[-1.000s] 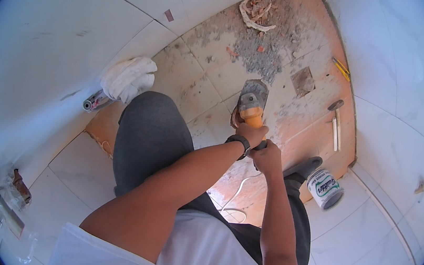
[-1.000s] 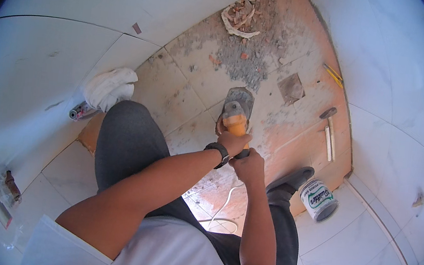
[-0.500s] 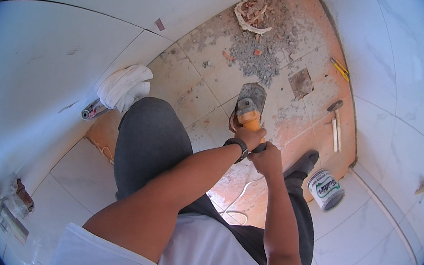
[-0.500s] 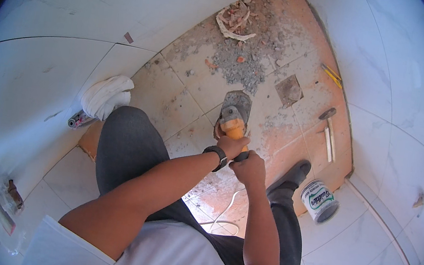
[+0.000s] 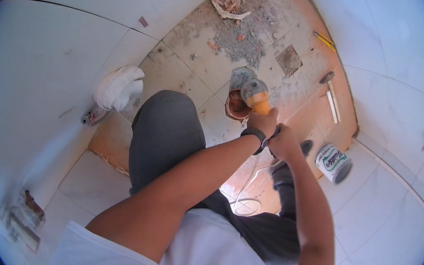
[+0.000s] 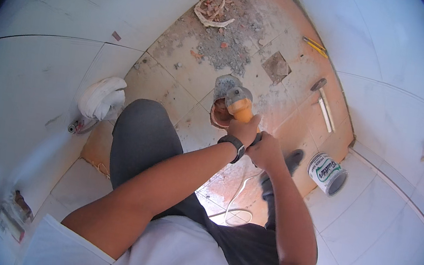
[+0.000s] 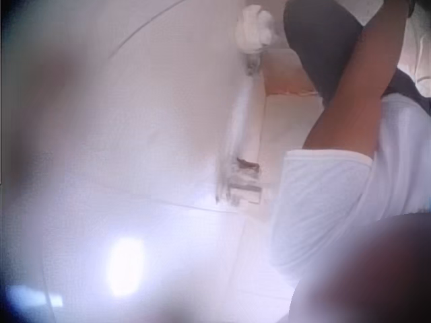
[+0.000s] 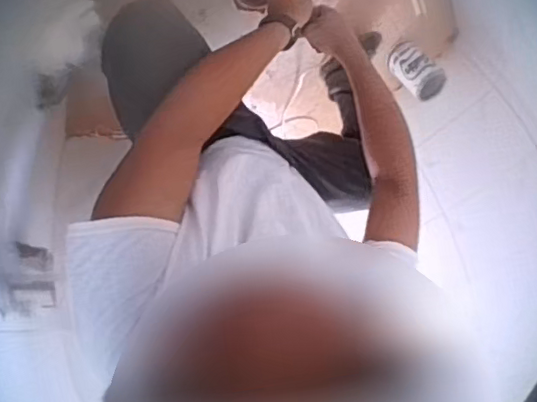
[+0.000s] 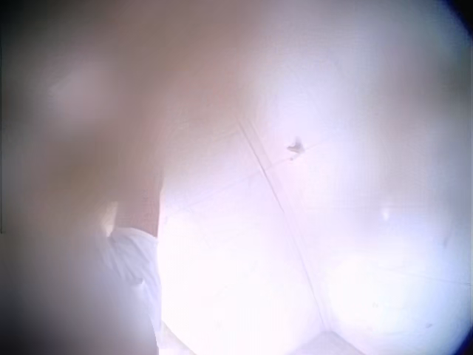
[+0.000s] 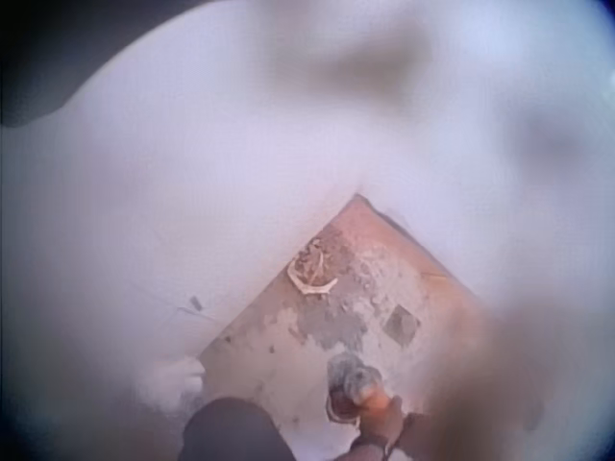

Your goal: The person uses a handheld rotary tool to grind the surface of a vertical pipe protruding from the floor. They pause briefly to clear debris from the pipe opening before resuming the grinding action.

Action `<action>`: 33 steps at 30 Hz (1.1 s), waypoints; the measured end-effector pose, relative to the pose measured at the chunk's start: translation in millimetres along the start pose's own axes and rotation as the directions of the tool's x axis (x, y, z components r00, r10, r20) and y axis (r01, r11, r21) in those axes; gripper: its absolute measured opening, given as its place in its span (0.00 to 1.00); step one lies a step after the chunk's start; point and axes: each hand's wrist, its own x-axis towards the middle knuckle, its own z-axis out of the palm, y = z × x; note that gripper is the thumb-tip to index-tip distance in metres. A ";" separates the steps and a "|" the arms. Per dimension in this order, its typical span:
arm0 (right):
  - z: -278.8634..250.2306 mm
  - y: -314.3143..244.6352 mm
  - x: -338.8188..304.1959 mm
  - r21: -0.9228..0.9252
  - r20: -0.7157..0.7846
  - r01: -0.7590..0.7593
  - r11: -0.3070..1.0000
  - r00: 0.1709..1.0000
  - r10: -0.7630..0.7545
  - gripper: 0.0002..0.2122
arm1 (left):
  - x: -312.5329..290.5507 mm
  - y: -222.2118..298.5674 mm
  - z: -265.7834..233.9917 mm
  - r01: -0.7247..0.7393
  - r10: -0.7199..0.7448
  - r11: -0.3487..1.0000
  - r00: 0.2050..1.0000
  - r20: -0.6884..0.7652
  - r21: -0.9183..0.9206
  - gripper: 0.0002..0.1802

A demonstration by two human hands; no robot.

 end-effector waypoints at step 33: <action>-51.8 42.5 69.1 -0.246 0.258 0.513 0.822 0.852 -0.455 0.23 | 16.4 -17.5 58.1 -0.342 0.231 0.899 0.901 -0.367 -0.274 0.45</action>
